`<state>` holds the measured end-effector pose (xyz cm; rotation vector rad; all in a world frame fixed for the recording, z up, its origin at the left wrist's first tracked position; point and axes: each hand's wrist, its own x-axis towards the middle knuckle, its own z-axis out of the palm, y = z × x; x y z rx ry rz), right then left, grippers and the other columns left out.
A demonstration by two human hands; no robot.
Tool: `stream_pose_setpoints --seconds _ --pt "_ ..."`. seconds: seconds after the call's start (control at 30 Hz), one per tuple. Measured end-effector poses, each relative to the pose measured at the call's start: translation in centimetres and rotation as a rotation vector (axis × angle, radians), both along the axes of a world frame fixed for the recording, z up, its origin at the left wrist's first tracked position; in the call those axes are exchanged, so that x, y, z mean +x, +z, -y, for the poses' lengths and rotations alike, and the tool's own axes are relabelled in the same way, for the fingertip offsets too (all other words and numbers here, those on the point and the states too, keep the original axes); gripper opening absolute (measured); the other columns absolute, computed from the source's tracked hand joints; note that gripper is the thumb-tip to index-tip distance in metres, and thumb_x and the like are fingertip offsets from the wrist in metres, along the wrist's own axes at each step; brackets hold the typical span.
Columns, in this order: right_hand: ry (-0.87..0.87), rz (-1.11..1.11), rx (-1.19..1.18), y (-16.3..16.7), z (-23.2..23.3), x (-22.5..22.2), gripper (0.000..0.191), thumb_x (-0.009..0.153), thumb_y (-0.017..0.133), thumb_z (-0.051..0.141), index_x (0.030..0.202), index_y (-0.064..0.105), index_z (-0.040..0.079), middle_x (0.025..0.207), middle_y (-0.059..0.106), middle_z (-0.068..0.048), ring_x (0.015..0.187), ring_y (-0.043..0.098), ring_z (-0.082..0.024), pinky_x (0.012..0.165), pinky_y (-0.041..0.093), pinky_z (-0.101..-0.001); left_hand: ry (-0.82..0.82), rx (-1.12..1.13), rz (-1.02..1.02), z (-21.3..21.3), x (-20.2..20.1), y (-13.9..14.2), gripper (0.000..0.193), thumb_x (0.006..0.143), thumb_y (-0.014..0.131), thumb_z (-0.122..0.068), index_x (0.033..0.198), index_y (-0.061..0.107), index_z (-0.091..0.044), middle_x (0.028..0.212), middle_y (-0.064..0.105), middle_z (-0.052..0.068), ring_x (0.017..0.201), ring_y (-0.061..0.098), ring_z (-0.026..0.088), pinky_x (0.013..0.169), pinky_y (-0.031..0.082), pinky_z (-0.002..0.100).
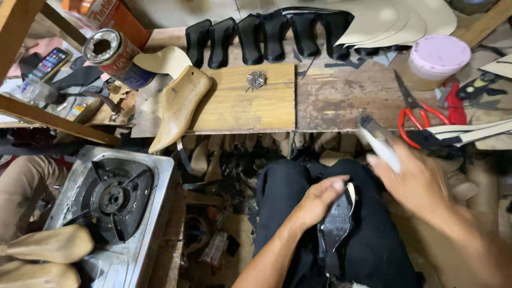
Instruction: The person repairs a black high-heeled shoe by attaching a new sole to a wooden shoe last. They use a hammer and nails to secure the sole, then use pliers to trim excess material and a knife to smooth the edges. The person also uses a small rectangular tool to press the sole into place.
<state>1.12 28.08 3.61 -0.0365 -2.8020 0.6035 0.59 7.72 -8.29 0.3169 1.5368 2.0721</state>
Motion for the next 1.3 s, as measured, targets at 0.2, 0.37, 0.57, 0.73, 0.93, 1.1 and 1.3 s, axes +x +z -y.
stream_pose_setpoints --seconds 0.2,0.37,0.57,0.73,0.93,1.1,1.3 --pt "0.069 0.012 0.455 0.8 -0.4 -6.9 0.051 0.090 0.070 0.029 0.139 0.064 0.017 0.094 0.067 -0.017 0.070 0.070 -0.041 0.060 0.054 -0.0533 -0.052 -0.522 -0.545 2.5 -0.3 6.3 0.054 0.089 0.073 -0.046 0.122 0.073 -0.004 0.114 0.075 0.021 0.108 0.072 0.033 0.094 0.056 0.041" --pt "0.191 -0.267 0.500 2.3 0.2 -5.4 0.046 0.084 0.072 0.029 0.126 0.069 0.013 0.098 0.067 -0.013 0.091 0.067 -0.034 0.080 0.053 -0.0501 -0.090 -0.640 -0.523 3.2 -0.4 8.6 0.054 0.090 0.067 -0.051 0.117 0.075 -0.005 0.106 0.076 0.020 0.102 0.074 0.035 0.091 0.056 0.041" --pt "0.382 -0.097 -0.004 -2.0 0.1 6.2 0.038 0.083 0.071 0.027 0.114 0.070 0.006 0.093 0.068 -0.012 0.088 0.065 -0.031 0.078 0.053 -0.0441 -0.069 -0.689 -0.528 4.2 0.0 8.0 0.052 0.099 0.053 -0.047 0.124 0.072 -0.006 0.107 0.075 0.022 0.103 0.071 0.038 0.091 0.055 0.043" --pt "0.786 0.300 -0.070 -12.9 -0.8 15.8 0.041 0.085 0.070 0.027 0.120 0.072 0.006 0.088 0.068 -0.007 0.081 0.065 -0.025 0.073 0.054 -0.0376 -0.078 -0.412 -0.378 4.2 1.1 5.7 0.040 0.102 0.061 -0.029 0.133 0.067 -0.004 0.116 0.075 0.020 0.105 0.071 0.027 0.093 0.054 0.037" --pt "0.697 0.846 -0.267 -16.1 -1.0 17.9 0.029 0.089 0.071 0.021 0.117 0.078 0.017 0.089 0.066 -0.005 0.088 0.068 -0.016 0.077 0.056 -0.0311 -0.098 0.194 0.149 2.4 4.0 3.4 0.054 0.093 0.066 -0.009 0.144 0.051 -0.013 0.113 0.072 0.008 0.101 0.068 0.012 0.090 0.056 0.027" --pt "0.876 0.733 -1.207 -11.9 -4.1 16.9 0.027 0.102 0.073 0.010 0.122 0.074 -0.007 0.101 0.068 -0.019 0.091 0.066 -0.028 0.076 0.053 -0.0380 0.002 0.027 0.110 1.8 4.9 3.7 0.034 0.096 0.067 -0.009 0.127 0.060 0.001 0.106 0.074 0.008 0.091 0.068 0.011 0.083 0.057 0.025" --pt "0.874 0.691 -1.685 -5.8 -2.6 16.1 0.070 0.100 0.059 0.036 0.160 0.035 0.009 0.106 0.061 -0.013 0.077 0.061 -0.015 0.068 0.050 -0.0274 0.099 -0.174 0.052 0.9 6.7 6.5 0.029 0.091 0.070 -0.015 0.116 0.065 0.000 0.087 0.069 0.000 0.075 0.062 0.006 0.067 0.052 0.023"
